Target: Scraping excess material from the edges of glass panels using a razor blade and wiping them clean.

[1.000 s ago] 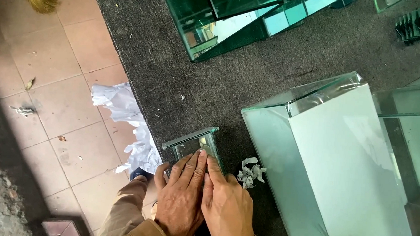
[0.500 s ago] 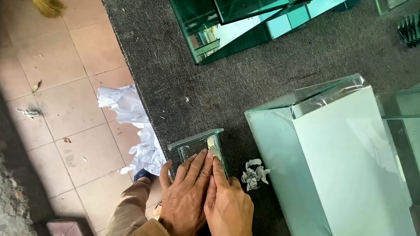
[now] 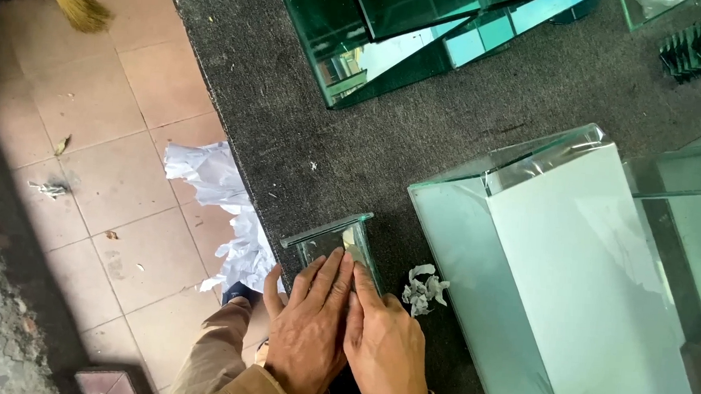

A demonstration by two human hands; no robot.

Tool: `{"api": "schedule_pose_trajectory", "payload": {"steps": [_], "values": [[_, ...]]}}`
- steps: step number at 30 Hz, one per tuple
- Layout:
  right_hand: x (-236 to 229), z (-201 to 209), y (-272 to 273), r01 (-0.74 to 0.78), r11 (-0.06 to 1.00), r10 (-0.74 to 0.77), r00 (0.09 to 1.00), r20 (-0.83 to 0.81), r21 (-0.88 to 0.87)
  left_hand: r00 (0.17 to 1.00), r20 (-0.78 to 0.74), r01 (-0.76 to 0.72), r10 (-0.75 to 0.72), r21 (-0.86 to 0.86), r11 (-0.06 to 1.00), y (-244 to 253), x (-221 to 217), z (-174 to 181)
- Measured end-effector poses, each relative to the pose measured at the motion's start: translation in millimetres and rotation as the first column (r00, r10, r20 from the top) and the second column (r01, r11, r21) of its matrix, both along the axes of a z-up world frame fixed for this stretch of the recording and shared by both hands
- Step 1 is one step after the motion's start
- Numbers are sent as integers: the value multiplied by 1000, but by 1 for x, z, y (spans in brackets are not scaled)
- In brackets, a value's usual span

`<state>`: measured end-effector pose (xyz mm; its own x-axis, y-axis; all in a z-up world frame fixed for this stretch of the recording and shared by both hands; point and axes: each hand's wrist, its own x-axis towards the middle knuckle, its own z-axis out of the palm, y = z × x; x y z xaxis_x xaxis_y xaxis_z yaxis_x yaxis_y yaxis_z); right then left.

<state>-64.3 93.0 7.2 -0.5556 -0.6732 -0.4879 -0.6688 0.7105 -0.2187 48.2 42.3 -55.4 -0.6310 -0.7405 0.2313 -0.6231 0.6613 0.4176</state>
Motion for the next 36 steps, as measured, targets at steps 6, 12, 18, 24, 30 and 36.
{"api": "schedule_pose_trajectory", "payload": {"steps": [6, 12, 18, 24, 30, 36], "values": [[-1, 2, 6, -10, 1000, 10, 998, 59, 7, 1000, -4, 24, -24, 69, 997, 3, 8, 5], [-6, 2, 1, -75, 983, 82, 996, 32, -169, 997, 72, 13, -17, 54, 998, -4, -2, 6], [-6, 0, -8, -8, 985, 24, 995, 94, -174, 997, 71, 9, -14, 82, 997, -7, -8, -9], [-9, -8, 4, -79, 950, 88, 996, 14, -303, 989, 142, 35, -43, 60, 998, -4, -4, -5], [-19, 3, 4, -44, 951, 86, 989, 122, -307, 998, 60, 10, -14, 61, 998, -2, -4, 3], [-20, 6, 1, -50, 960, 93, 985, 146, -275, 996, 84, 15, -22, 77, 997, -5, -5, 9]]}}
